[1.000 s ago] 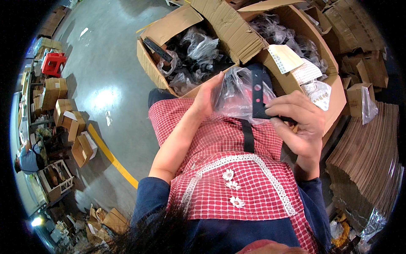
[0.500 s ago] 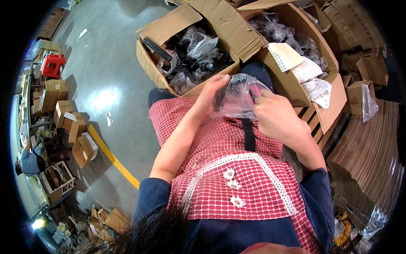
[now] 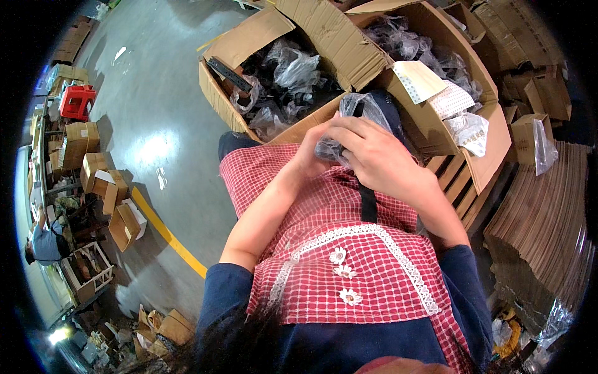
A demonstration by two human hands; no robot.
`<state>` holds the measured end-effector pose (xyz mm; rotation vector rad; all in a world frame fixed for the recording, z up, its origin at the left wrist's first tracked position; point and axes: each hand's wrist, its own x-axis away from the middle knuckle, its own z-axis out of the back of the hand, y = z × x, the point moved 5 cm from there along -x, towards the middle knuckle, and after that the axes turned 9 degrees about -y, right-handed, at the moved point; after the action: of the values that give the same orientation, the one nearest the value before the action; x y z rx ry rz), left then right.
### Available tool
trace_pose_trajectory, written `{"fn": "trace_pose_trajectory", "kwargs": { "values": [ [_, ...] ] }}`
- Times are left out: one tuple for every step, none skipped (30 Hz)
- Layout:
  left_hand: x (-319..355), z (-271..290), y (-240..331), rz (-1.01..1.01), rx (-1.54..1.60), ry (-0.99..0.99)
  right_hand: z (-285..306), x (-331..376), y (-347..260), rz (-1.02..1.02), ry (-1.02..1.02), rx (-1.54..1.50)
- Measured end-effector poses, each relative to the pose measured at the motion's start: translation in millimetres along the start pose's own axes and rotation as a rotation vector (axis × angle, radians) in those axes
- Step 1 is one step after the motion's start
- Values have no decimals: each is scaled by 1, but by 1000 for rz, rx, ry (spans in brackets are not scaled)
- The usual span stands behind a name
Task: The person picks up black plastic components from cardboard boxes, places some into plastic bags, and applies small circular white stickers to the surfaces of other components by hand.
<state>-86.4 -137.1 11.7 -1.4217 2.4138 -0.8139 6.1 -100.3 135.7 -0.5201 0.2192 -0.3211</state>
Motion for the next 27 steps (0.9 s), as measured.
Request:
{"fn": "trace_pose_trajectory", "kwargs": {
  "values": [
    [-1,2,2,-40,-192,29,1,0,0,-27,48,-37],
    [-3,5,4,-81,-383,57,2,1,-1,-53,94,-76],
    [-4,6,6,-123,-573,87,2,3,-1,-79,140,-115],
    [-5,7,9,-165,-763,117,1,6,2,-144,158,-119],
    [-7,7,11,-191,-955,146,0,14,8,-222,184,-117],
    [-7,8,12,-178,-951,99,-3,21,15,-285,201,-122],
    [-7,10,15,-165,-947,52,-10,28,20,-218,151,88],
    [-9,11,16,-144,-943,5,-20,35,25,-182,144,104],
    [-10,12,15,-141,-903,23,-27,42,26,-152,135,122],
    [-13,14,14,-110,-934,65,-30,47,25,-122,127,141],
    [-16,16,12,-84,-966,109,-28,49,19,-98,160,171],
    [-17,18,11,-57,-998,153,-27,51,18,-107,148,193],
    [-17,19,6,-24,-972,174,-24,54,18,-116,136,214],
    [-19,20,4,-17,-950,183,-21,56,17,-123,125,238],
    [-21,22,1,-9,-927,192,-18,56,17,-142,94,246],
    [-22,23,-1,-3,-904,200,-14,55,18,-160,62,254],
    [-18,19,-6,34,-946,226,-12,55,19,-182,34,263],
    [-18,18,-8,60,-944,217,-11,55,19,-167,53,289],
    [-18,17,-11,85,-942,207,-11,55,18,-152,72,315],
    [-19,16,-12,110,-939,199,-12,55,18,-137,90,340],
    [-19,15,-12,130,-953,195,-13,56,21,-144,98,334],
    [-19,15,-11,150,-966,191,-15,58,23,-150,106,328],
    [-17,18,-10,163,-975,188,-17,58,25,-152,109,318],
    [-17,23,-7,180,-948,182,-15,58,27,-154,148,313],
    [-19,29,-1,196,-922,175,-12,58,30,-157,186,308],
    [-19,31,-1,214,-892,170,-10,60,33,-161,223,301],
    [-17,32,1,229,-955,179,-13,65,41,-240,173,224]
  ]
}}
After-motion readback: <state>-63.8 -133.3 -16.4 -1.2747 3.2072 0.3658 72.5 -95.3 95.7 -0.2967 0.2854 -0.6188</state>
